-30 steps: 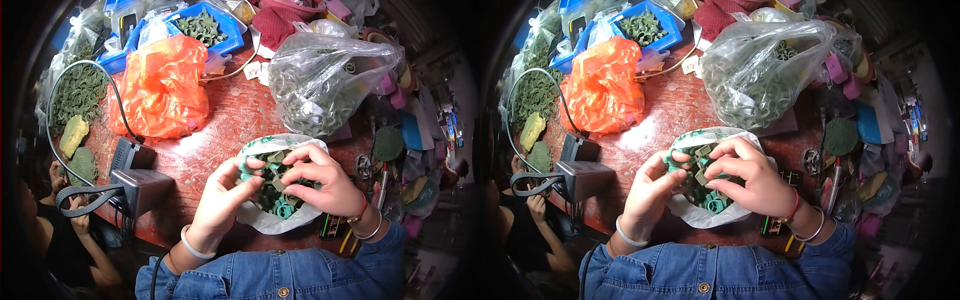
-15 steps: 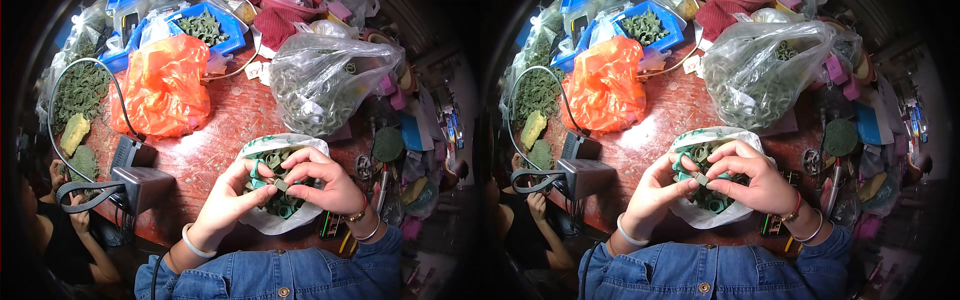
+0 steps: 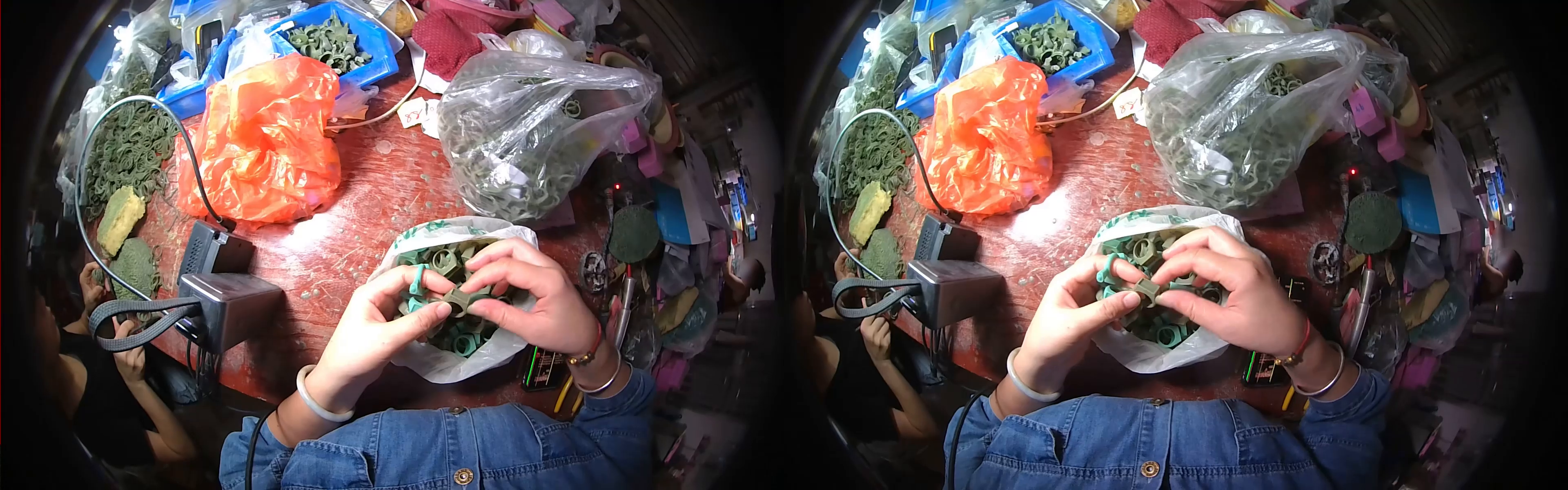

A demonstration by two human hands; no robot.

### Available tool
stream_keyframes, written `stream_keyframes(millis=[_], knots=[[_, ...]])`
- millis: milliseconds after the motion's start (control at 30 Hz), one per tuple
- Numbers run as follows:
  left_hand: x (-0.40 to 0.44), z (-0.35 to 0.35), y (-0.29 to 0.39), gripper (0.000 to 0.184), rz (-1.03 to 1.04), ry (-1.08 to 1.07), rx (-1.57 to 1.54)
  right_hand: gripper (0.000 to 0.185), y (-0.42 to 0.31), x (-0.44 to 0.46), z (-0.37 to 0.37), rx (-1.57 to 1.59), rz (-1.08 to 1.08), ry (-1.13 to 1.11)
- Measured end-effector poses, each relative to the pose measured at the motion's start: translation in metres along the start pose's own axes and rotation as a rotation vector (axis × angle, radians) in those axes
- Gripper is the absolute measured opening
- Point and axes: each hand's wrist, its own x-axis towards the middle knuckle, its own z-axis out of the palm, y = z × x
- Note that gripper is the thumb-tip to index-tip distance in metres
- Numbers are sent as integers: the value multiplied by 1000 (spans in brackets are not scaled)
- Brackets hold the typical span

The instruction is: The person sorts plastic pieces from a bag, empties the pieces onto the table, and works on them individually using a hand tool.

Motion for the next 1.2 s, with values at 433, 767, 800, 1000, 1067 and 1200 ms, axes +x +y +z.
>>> stream_keyframes(millis=[433,767,800,1000,1067,1200], knots=[[1,-5,-19,25,194,137,461,52,-24,-32,-9,-543,98,-19],[-3,14,3,30,566,-134,1174,61,-34,-28,-19,-683,64,196],[-3,15,3,27,586,-169,1162,61,-32,-27,-20,-687,68,203],[0,12,2,19,719,-147,1180,42,2,-18,-21,-511,104,206],[1,7,-2,19,743,-10,1083,36,-2,-14,-27,-468,57,279],[-1,9,-5,29,614,86,966,22,-24,-12,-29,-124,130,453]])
